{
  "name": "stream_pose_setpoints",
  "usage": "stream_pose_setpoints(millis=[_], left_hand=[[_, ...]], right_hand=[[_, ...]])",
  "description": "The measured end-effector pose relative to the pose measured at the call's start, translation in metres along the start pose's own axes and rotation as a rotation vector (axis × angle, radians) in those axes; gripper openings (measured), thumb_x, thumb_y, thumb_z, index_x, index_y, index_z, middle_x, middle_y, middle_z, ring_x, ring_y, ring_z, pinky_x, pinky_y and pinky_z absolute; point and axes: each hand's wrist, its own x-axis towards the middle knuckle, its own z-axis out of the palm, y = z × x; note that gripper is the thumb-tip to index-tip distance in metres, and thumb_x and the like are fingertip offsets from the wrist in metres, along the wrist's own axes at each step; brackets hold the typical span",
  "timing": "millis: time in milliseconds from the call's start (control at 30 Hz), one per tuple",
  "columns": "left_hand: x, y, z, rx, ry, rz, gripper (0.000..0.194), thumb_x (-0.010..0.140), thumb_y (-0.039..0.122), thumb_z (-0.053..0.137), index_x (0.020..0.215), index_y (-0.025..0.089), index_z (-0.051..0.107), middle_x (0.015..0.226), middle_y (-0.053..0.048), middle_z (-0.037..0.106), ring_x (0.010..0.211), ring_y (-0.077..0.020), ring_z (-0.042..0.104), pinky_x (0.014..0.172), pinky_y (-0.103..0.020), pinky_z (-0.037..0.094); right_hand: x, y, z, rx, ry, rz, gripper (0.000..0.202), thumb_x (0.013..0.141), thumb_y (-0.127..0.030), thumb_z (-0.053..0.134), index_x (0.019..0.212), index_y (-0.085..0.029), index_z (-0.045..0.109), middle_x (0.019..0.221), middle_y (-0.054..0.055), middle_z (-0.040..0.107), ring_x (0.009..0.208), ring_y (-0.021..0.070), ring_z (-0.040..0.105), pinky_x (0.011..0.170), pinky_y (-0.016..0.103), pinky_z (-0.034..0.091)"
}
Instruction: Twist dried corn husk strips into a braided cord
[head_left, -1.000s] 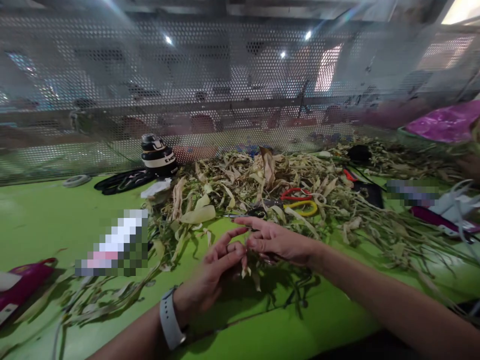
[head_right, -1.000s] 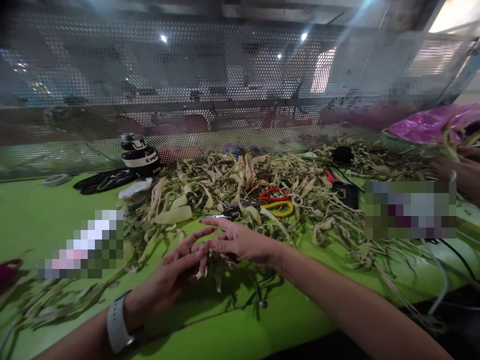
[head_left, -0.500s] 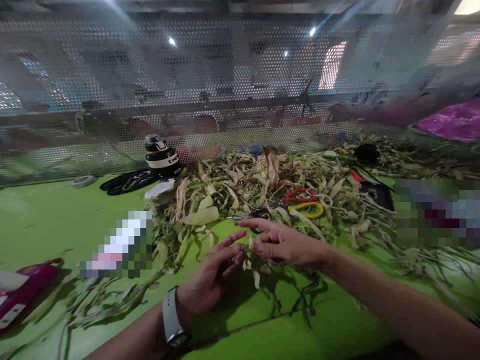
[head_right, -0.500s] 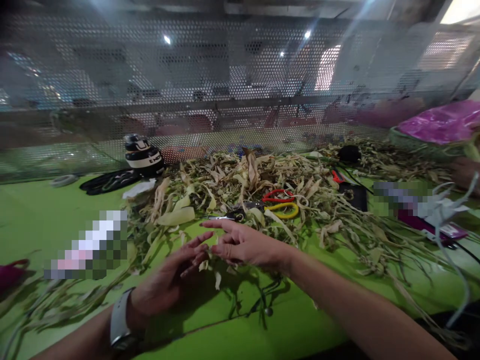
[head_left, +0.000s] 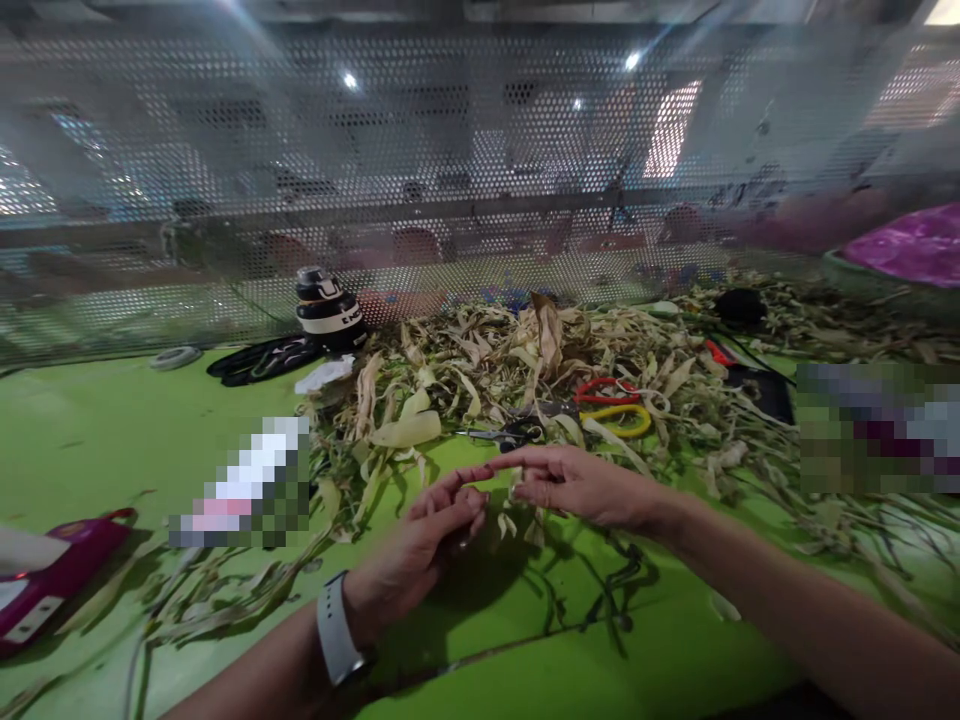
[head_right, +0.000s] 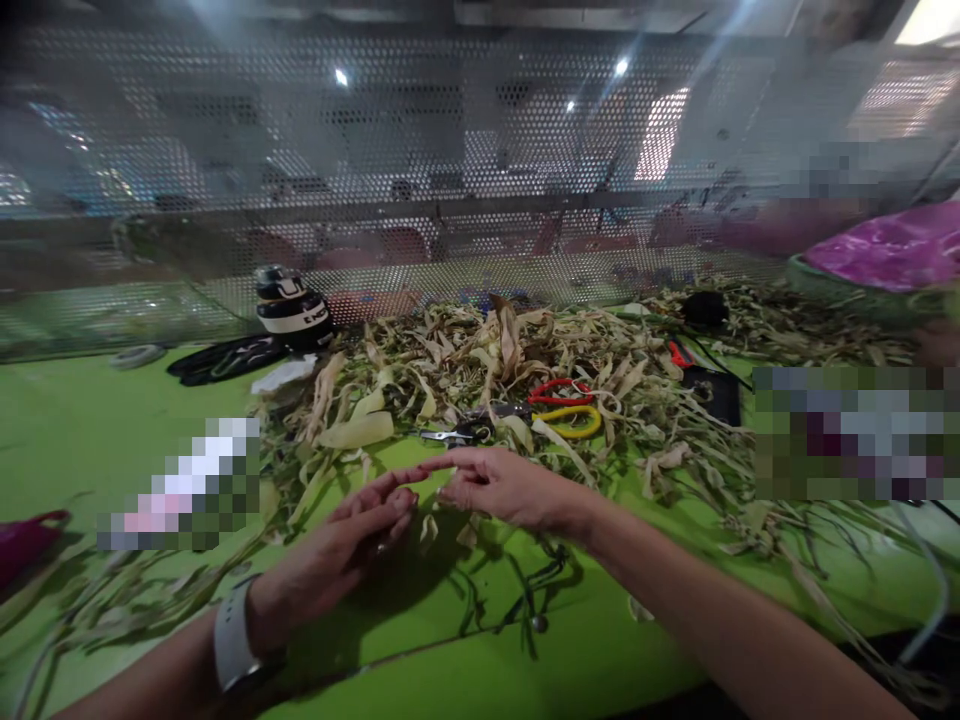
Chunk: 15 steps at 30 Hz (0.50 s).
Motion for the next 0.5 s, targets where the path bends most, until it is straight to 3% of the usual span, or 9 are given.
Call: stream_pose_setpoints(millis=[133,267,400,500], left_hand=[[0.004,0.0,0.001,-0.015,-0.02,0.037,0.022,0.075,0.018,0.064,0.096,0.016,0.059,0.064,0.003,0.056,0.054,-0.006,0.05,0.052,-0.015,0.04],[0.004,0.001,0.002,-0.04,0.014,0.04,0.023,0.072,0.017,0.065,0.094,0.015,0.06,0.068,0.002,0.056,0.058,-0.0075,0.051,0.056,-0.018,0.043],[0.004,0.0,0.0,-0.019,-0.012,0.075,0.028,0.068,0.011,0.065,0.095,0.015,0.06,0.071,0.003,0.055,0.057,-0.0068,0.049,0.054,-0.018,0.042],[0.004,-0.001,-0.002,0.028,-0.004,0.094,0.026,0.069,0.01,0.063,0.095,0.015,0.06,0.07,0.002,0.053,0.053,-0.0056,0.046,0.049,-0.017,0.037]], right_hand=[[0.002,-0.001,0.001,-0.047,0.151,-0.065,0.039,0.086,-0.04,0.048,0.118,-0.018,0.046,0.073,-0.003,0.046,0.062,0.0091,0.044,0.055,0.021,0.037],[-0.004,-0.007,-0.002,-0.468,0.227,-0.117,0.024,0.083,-0.034,0.053,0.101,-0.018,0.056,0.077,0.0,0.052,0.066,0.0118,0.047,0.059,0.023,0.038],[-0.008,-0.01,-0.007,-0.8,0.232,-0.166,0.014,0.084,-0.023,0.052,0.091,-0.016,0.062,0.085,0.005,0.054,0.077,0.0157,0.049,0.068,0.028,0.038],[-0.01,-0.011,-0.01,-0.775,0.203,-0.147,0.019,0.086,-0.028,0.05,0.082,-0.018,0.066,0.082,0.004,0.053,0.076,0.0151,0.05,0.066,0.027,0.038]])
